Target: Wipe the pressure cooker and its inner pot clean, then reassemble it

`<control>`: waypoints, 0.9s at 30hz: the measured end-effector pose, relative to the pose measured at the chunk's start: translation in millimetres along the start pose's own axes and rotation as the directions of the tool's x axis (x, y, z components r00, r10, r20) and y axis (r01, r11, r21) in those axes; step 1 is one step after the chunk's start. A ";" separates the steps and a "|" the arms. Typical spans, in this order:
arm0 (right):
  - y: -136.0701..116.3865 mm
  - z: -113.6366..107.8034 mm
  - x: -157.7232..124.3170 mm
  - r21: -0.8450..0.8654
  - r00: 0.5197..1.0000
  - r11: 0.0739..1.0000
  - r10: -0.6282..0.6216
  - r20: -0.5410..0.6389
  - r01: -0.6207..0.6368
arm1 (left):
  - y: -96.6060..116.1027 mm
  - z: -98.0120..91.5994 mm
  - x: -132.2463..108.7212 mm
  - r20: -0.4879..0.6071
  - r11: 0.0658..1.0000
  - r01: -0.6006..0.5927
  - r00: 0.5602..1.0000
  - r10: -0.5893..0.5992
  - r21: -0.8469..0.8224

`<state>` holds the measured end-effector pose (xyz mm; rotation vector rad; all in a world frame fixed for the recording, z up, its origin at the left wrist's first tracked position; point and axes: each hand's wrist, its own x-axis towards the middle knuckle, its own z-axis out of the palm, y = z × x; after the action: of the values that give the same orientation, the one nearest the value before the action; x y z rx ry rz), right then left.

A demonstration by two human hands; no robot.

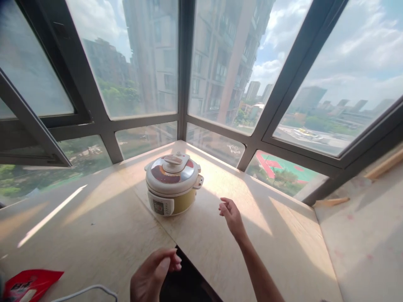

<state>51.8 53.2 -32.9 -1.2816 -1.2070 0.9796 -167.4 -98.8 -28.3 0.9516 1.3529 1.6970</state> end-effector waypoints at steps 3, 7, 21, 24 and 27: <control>-1.7 23.0 30.3 0.017 0.988 0.992 0.122 0.092 -0.124 | -3.6 19.5 74.9 -0.261 0.994 -0.099 0.961 0.086 -0.038; -7.3 50.0 64.3 -0.016 0.973 0.979 0.205 0.105 -0.205 | -13.5 26.6 186.5 -0.600 0.981 -0.187 0.791 0.118 -0.053; 4.8 112.1 108.5 0.062 0.942 0.959 0.256 0.216 -0.275 | -40.3 -20.7 350.2 -0.237 0.966 0.188 0.944 -0.228 -0.178; 9.8 111.6 105.6 0.079 0.954 0.965 0.234 0.186 -0.252 | -44.6 -20.9 356.2 -0.236 0.958 0.197 0.941 -0.244 -0.206; 11.7 111.1 102.4 0.109 0.968 0.968 0.208 0.144 -0.224 | -45.2 -20.5 355.0 -0.259 0.958 0.192 0.934 -0.244 -0.212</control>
<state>-40.9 172.4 -44.5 -1.2841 -1.1011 1.2956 -337.1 216.6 -42.2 0.4453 1.3959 1.7939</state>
